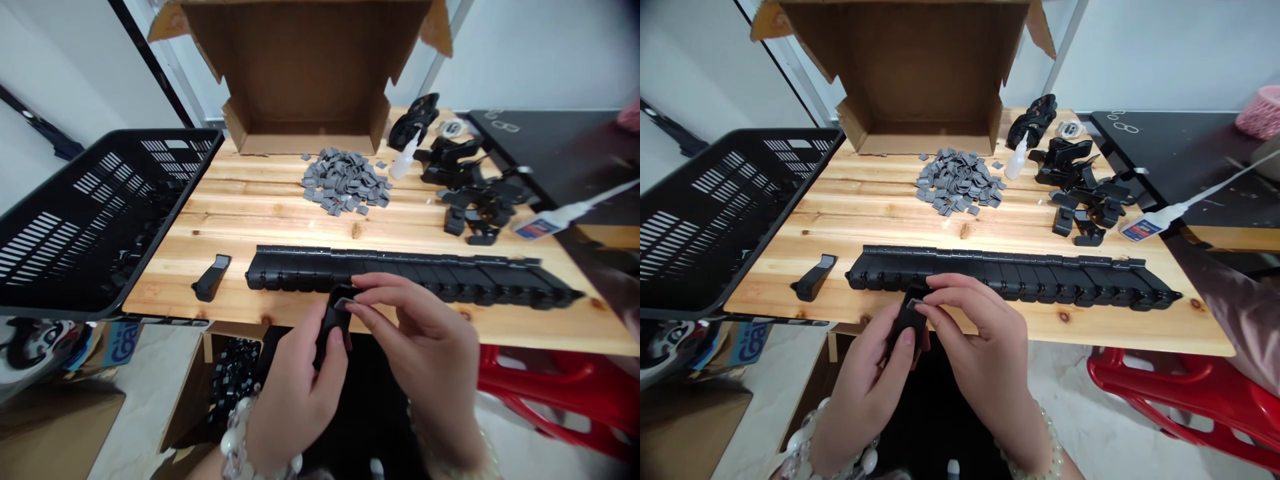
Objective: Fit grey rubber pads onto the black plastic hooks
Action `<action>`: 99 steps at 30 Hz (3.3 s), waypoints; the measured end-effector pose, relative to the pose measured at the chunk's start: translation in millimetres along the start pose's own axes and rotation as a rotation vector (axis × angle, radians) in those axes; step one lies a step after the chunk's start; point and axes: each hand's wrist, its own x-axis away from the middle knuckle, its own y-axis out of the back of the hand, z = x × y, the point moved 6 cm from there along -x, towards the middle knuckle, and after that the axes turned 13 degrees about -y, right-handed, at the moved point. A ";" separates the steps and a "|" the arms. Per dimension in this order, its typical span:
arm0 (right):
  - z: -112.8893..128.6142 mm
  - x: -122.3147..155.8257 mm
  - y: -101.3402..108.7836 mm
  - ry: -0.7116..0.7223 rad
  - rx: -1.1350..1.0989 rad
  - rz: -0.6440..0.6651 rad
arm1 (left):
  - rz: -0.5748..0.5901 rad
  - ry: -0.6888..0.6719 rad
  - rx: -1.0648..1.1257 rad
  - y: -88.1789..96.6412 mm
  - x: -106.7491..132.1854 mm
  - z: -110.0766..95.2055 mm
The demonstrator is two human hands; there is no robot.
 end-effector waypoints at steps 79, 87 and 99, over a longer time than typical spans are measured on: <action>-50.8 -159.3 9.3 -0.086 0.713 0.214 | -0.378 0.436 -0.891 217.2 -20.0 100.2; -63.0 -191.4 -54.6 0.228 0.963 0.327 | -0.237 0.014 -0.972 127.6 -41.0 46.6; -68.2 -188.2 -69.3 0.138 1.035 0.226 | -0.246 0.025 -0.836 97.1 -50.6 62.6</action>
